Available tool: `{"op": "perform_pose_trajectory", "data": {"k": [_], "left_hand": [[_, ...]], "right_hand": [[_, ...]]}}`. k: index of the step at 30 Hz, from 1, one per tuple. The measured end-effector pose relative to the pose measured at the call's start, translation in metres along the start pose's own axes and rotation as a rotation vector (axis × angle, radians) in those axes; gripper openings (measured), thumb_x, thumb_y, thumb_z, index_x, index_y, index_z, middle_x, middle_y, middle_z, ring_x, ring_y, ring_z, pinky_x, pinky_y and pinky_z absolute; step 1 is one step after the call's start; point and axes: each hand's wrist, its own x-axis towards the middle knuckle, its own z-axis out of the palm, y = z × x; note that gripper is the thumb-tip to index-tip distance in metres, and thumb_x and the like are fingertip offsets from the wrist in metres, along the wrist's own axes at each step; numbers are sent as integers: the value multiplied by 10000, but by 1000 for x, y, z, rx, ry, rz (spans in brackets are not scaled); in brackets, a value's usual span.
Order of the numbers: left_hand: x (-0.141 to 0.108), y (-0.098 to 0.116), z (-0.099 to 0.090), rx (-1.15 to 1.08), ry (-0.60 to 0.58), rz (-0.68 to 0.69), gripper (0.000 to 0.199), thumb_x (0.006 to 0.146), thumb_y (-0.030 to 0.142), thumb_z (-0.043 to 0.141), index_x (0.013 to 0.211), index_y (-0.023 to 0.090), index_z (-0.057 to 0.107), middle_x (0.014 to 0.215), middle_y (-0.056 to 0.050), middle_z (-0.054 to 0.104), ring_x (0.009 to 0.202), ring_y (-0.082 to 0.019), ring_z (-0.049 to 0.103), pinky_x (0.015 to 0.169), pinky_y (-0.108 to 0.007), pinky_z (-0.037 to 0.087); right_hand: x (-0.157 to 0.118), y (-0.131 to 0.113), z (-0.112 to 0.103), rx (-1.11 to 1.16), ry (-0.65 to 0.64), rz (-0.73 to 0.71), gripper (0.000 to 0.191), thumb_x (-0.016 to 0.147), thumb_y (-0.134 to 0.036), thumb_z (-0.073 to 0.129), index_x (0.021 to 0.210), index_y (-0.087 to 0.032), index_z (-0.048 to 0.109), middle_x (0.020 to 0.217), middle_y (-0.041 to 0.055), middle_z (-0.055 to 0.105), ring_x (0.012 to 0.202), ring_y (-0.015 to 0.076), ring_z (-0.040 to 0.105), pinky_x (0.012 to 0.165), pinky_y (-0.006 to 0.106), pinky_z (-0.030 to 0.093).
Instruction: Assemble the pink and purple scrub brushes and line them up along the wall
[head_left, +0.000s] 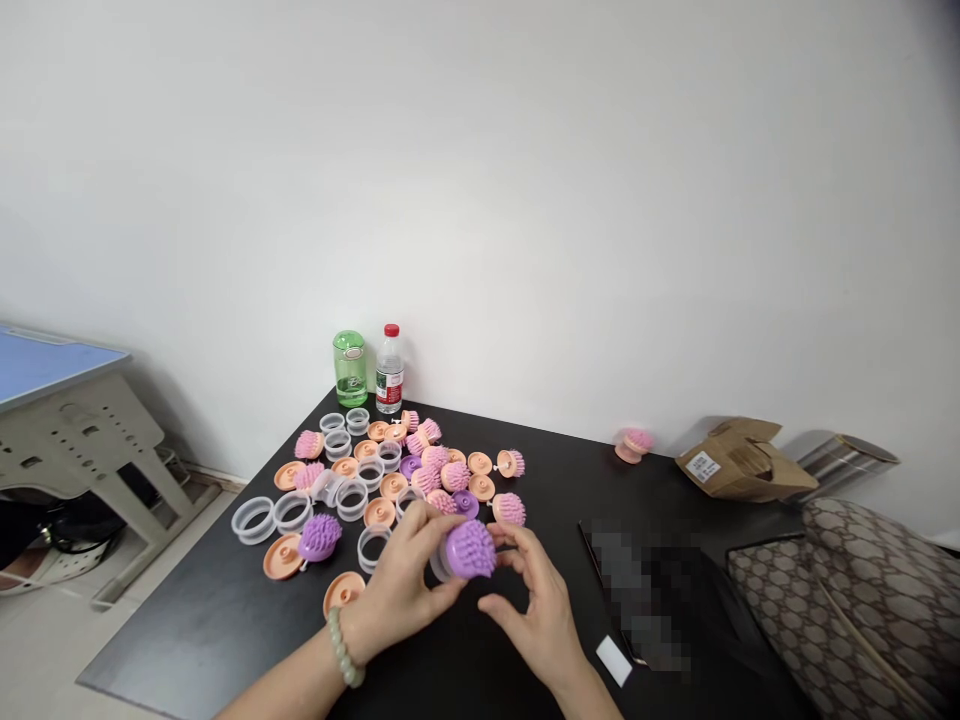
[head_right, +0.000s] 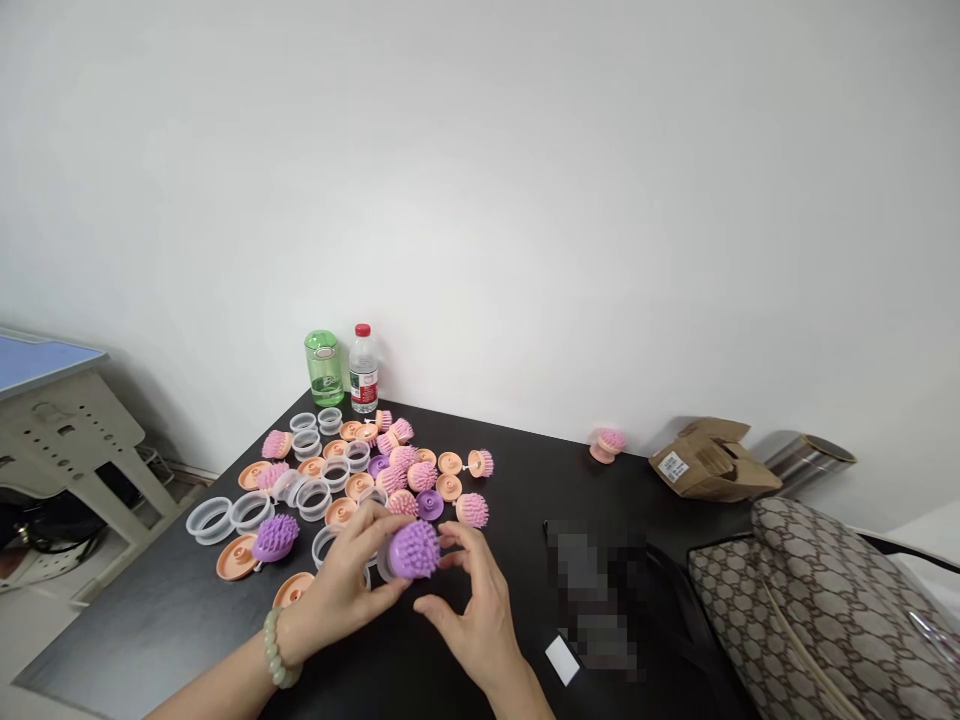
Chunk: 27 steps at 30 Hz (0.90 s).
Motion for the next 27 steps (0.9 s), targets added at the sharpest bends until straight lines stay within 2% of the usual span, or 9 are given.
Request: {"op": "perform_pose_trajectory", "data": {"k": [4, 7, 9, 12, 14, 16, 19, 23, 27], "left_hand": [[7, -5, -9, -283, 255, -230, 464, 788, 246, 734, 1208, 237, 535, 1133, -71, 583, 1066, -269, 584, 926, -393, 491], [10, -9, -10, -485, 322, -389, 527, 740, 317, 790, 1178, 221, 515, 1063, -46, 582, 998, -248, 610, 883, -376, 514], [10, -10, -9, -553, 323, -426, 550, 703, 332, 823, 1153, 222, 526, 1050, -32, 578, 989, -238, 610, 877, -366, 516], [11, -7, -7, -648, 304, -436, 594, 655, 342, 860, 1142, 235, 537, 1078, -27, 582, 1020, -238, 603, 866, -346, 512], [10, -5, -6, -707, 258, -438, 591, 654, 336, 870, 1134, 240, 539, 1067, -21, 597, 998, -224, 607, 850, -327, 504], [10, -3, -6, -750, 209, -442, 569, 666, 324, 872, 1119, 240, 539, 1034, -12, 614, 935, -197, 609, 817, -304, 495], [11, -1, -6, -816, 174, -465, 578, 648, 314, 888, 1104, 237, 542, 1010, -9, 633, 887, -186, 609, 782, -290, 483], [12, 1, -7, -913, 129, -526, 609, 586, 311, 926, 1069, 227, 565, 996, -10, 642, 887, -187, 609, 772, -278, 467], [11, 2, -4, -887, 89, -517, 621, 532, 348, 956, 1020, 217, 596, 948, 10, 613, 852, -171, 572, 733, -252, 435]], "right_hand": [[1, 9, -5, -93, 89, 98, 310, 943, -375, 608, 1215, -231, 573, 1027, 79, 702, 716, 175, 723, 701, 321, 627], [-3, 16, 2, -175, 47, 63, 279, 940, -295, 592, 1213, -235, 596, 1059, 86, 689, 740, 183, 715, 718, 336, 631], [-5, 17, 12, -240, -30, 17, 404, 912, -253, 620, 1311, -244, 559, 1180, 113, 667, 898, 239, 717, 797, 391, 637], [-6, 16, 27, -341, -187, -54, 644, 841, -130, 653, 1442, -257, 461, 1381, 126, 592, 1206, 335, 601, 967, 518, 580], [-6, 16, 32, -368, -268, -92, 683, 804, -43, 627, 1433, -266, 481, 1362, 116, 613, 1195, 344, 594, 966, 547, 575], [-6, 17, 33, -354, -300, -97, 660, 788, -4, 598, 1386, -277, 534, 1238, 106, 669, 1086, 324, 639, 908, 527, 607], [-5, 20, 24, -295, -245, -34, 615, 816, -55, 595, 1383, -287, 540, 1152, 96, 675, 1064, 307, 654, 897, 494, 615], [-3, 17, 8, -86, -75, 73, 513, 917, -201, 574, 1414, -277, 473, 1297, 116, 598, 1134, 280, 660, 940, 439, 599], [-4, 7, 3, 234, -16, 45, 441, 976, -268, 541, 1407, -277, 451, 1376, 141, 495, 1189, 273, 645, 996, 426, 569]]}}
